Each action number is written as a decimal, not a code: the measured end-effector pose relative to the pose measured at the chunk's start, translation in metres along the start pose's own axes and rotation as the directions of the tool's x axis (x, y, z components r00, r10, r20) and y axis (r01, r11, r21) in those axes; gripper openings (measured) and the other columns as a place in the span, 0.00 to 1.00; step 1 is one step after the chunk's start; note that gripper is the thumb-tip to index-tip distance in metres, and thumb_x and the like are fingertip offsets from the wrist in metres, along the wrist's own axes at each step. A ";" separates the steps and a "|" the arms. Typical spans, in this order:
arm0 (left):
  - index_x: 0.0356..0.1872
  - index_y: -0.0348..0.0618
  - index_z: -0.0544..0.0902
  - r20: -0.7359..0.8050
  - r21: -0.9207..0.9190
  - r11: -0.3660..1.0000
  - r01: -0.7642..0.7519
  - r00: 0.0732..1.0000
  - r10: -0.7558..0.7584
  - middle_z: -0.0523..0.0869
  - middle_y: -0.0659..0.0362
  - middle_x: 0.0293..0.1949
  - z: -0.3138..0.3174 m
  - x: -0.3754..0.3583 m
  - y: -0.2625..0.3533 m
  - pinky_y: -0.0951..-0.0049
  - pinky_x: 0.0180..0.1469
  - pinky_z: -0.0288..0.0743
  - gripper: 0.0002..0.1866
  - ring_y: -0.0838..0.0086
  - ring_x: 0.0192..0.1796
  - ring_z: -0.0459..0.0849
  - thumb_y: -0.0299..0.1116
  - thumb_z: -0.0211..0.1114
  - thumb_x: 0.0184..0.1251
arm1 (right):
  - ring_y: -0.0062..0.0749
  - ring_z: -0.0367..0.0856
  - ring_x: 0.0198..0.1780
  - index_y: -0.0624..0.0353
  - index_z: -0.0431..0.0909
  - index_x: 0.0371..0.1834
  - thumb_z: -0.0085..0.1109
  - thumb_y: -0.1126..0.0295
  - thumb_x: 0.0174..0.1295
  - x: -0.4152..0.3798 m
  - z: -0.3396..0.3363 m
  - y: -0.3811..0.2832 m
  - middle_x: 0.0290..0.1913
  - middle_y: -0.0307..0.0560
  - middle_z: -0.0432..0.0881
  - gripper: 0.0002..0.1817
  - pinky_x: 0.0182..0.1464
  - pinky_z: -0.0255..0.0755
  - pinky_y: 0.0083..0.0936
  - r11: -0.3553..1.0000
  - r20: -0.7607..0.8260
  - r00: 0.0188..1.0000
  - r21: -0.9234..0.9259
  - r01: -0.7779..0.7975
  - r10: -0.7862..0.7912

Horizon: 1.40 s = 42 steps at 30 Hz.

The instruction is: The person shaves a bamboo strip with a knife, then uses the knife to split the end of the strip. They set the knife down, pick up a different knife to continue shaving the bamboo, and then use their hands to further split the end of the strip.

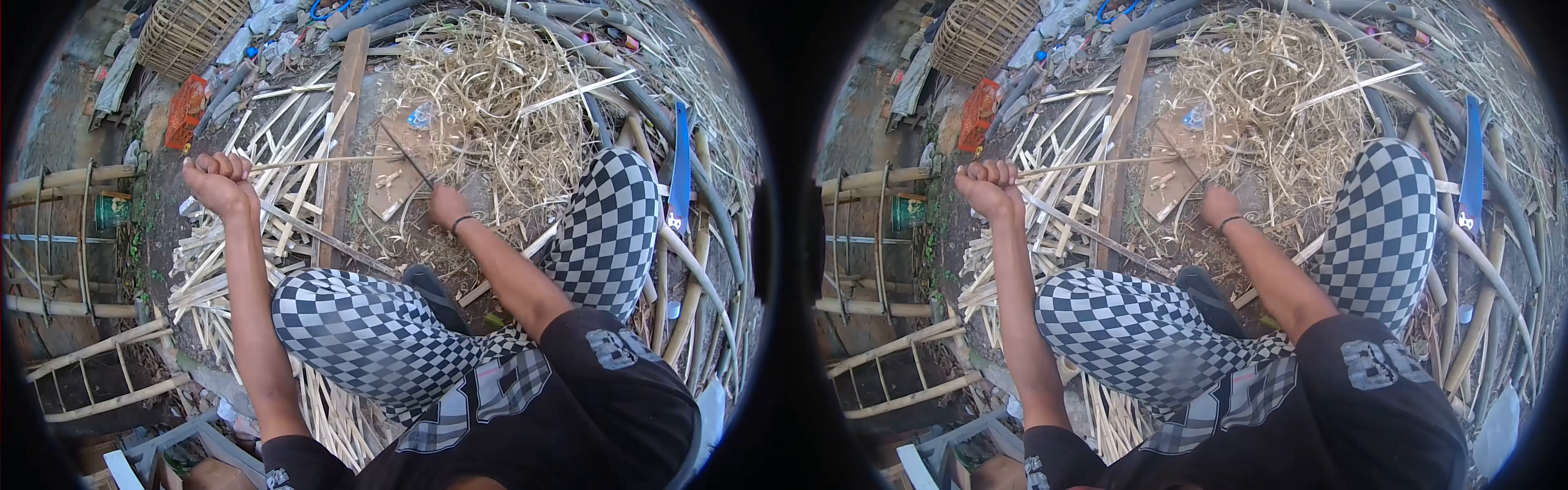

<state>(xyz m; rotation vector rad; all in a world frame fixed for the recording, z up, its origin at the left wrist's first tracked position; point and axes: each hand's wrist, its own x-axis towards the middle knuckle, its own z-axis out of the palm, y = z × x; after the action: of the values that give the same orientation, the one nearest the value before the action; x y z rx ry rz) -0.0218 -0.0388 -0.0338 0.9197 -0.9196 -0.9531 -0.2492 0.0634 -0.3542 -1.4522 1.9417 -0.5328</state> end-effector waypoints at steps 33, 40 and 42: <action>0.18 0.48 0.58 0.337 -0.061 0.994 0.093 0.939 -0.067 0.59 0.63 0.19 -0.023 -0.012 -0.007 0.67 0.40 0.62 0.24 0.74 0.25 0.58 0.46 0.41 0.79 | 0.66 0.83 0.33 0.67 0.73 0.45 0.48 0.69 0.67 -0.060 -0.079 -0.189 0.27 0.67 0.82 0.11 0.39 0.77 0.55 0.898 -0.033 0.930 0.249 0.362 -0.366; 0.15 0.50 0.53 0.327 -0.100 0.990 0.103 0.943 -0.065 0.50 0.65 0.16 -0.019 -0.010 -0.003 0.70 0.31 0.53 0.24 0.76 0.22 0.48 0.44 0.41 0.74 | 0.66 0.83 0.34 0.65 0.73 0.43 0.48 0.69 0.68 -0.017 -0.017 -0.119 0.27 0.67 0.82 0.10 0.38 0.75 0.58 0.928 -0.146 0.970 0.294 0.229 -0.193; 0.15 0.50 0.52 0.292 -0.088 0.991 0.105 0.954 -0.075 0.50 0.65 0.16 -0.024 -0.008 -0.007 0.70 0.30 0.52 0.24 0.76 0.22 0.48 0.45 0.41 0.74 | 0.66 0.83 0.34 0.65 0.74 0.44 0.48 0.70 0.67 -0.015 -0.017 -0.116 0.27 0.67 0.82 0.10 0.39 0.76 0.58 0.943 -0.138 0.972 0.247 0.222 -0.193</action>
<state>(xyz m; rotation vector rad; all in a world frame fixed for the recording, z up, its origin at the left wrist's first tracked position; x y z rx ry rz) -0.0037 -0.0277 -0.0497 0.7511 -1.0699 -1.2243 -0.1783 0.0410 -0.2621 -1.4889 1.7318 -0.9480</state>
